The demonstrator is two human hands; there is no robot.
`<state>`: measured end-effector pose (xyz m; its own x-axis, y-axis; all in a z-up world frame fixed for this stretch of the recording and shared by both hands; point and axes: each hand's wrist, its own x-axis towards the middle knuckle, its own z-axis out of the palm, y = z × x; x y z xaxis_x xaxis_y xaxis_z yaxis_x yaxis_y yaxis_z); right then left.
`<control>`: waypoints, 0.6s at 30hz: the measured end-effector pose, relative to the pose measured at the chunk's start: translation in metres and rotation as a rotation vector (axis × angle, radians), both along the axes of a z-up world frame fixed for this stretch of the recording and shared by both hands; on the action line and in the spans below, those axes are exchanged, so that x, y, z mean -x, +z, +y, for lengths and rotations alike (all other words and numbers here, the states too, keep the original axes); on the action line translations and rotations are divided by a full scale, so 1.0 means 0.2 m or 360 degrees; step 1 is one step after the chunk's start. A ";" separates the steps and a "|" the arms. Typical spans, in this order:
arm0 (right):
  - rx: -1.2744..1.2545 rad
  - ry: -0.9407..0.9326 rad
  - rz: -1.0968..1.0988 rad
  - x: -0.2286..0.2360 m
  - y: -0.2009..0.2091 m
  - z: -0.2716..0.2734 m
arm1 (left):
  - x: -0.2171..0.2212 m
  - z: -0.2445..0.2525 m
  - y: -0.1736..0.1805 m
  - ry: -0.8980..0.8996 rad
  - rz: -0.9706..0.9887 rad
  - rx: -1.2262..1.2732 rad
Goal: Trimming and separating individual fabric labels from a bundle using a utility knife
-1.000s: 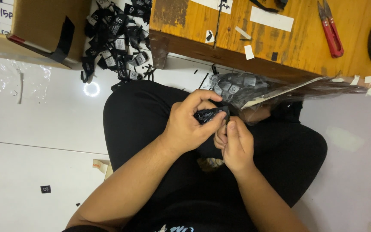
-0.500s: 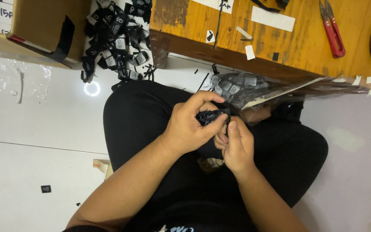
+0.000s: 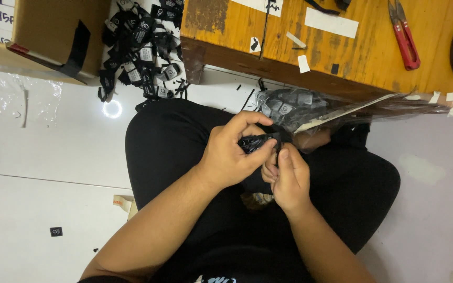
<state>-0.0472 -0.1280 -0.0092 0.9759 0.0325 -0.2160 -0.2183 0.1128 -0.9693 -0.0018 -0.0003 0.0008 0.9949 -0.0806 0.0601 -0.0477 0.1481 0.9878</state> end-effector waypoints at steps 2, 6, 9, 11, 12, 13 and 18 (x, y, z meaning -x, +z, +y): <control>0.0009 0.0012 -0.0001 0.00 0.00 0.00 | 0.00 0.00 0.00 0.0007 -0.0002 -0.0008; 0.0017 0.0022 -0.0005 0.00 0.00 0.00 | 0.00 0.00 0.00 0.0005 -0.0007 0.0014; 0.0060 0.0031 -0.0028 0.00 0.00 0.00 | 0.00 0.00 0.00 0.0003 -0.0021 0.0009; 0.0035 0.0013 -0.0022 0.00 0.00 0.00 | 0.00 -0.01 0.00 -0.0016 -0.0014 0.0022; 0.0035 0.0014 -0.0023 0.00 -0.01 0.00 | 0.00 0.00 0.00 -0.0015 -0.0015 0.0021; 0.0025 -0.0001 -0.0012 0.00 -0.01 0.00 | 0.00 0.00 0.00 -0.0018 -0.0020 0.0003; 0.0049 -0.0032 0.0020 0.00 -0.01 0.00 | 0.00 0.00 0.00 -0.0058 -0.0010 -0.0020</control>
